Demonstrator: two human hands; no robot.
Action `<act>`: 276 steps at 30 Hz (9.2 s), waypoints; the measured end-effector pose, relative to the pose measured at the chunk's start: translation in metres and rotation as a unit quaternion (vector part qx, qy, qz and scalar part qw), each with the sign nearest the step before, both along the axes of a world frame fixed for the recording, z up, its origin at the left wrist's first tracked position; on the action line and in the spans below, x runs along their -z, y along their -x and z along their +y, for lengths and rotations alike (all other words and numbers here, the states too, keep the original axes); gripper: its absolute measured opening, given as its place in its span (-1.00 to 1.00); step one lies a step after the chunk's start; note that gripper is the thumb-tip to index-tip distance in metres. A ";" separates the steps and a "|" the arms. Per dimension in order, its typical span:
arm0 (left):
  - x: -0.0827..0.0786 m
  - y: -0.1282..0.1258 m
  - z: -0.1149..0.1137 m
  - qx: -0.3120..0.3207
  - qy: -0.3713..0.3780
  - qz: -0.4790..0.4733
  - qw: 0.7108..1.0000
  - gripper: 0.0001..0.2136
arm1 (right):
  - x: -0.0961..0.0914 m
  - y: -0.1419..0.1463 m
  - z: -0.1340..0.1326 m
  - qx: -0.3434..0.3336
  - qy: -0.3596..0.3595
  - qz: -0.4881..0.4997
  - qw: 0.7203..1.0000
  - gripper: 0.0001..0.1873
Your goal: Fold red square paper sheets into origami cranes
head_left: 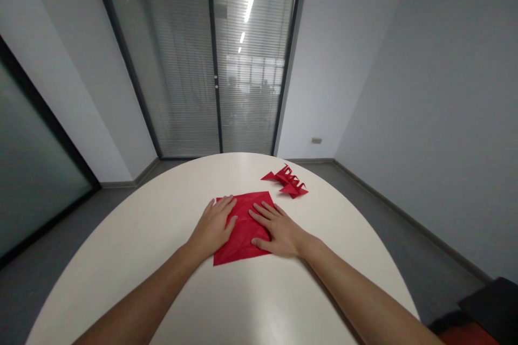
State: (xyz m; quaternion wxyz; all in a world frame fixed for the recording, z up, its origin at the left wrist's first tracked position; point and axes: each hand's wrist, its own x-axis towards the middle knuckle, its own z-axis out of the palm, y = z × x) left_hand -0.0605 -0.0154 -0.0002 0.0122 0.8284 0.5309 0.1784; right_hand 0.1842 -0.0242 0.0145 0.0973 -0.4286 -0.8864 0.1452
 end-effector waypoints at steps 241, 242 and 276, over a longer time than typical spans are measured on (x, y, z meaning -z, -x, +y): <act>0.010 -0.025 -0.016 0.013 0.020 -0.021 0.999 -0.42 | -0.004 -0.009 0.002 -0.003 -0.049 0.021 0.999 -0.31; 0.011 -0.025 -0.015 0.005 0.038 -0.015 0.999 -0.41 | -0.004 -0.009 0.002 -0.002 -0.047 0.020 0.999 -0.30; -0.015 -0.018 -0.017 0.071 0.016 -0.050 0.996 -0.79 | 0.003 -0.011 0.011 0.005 -0.101 0.162 0.982 -0.75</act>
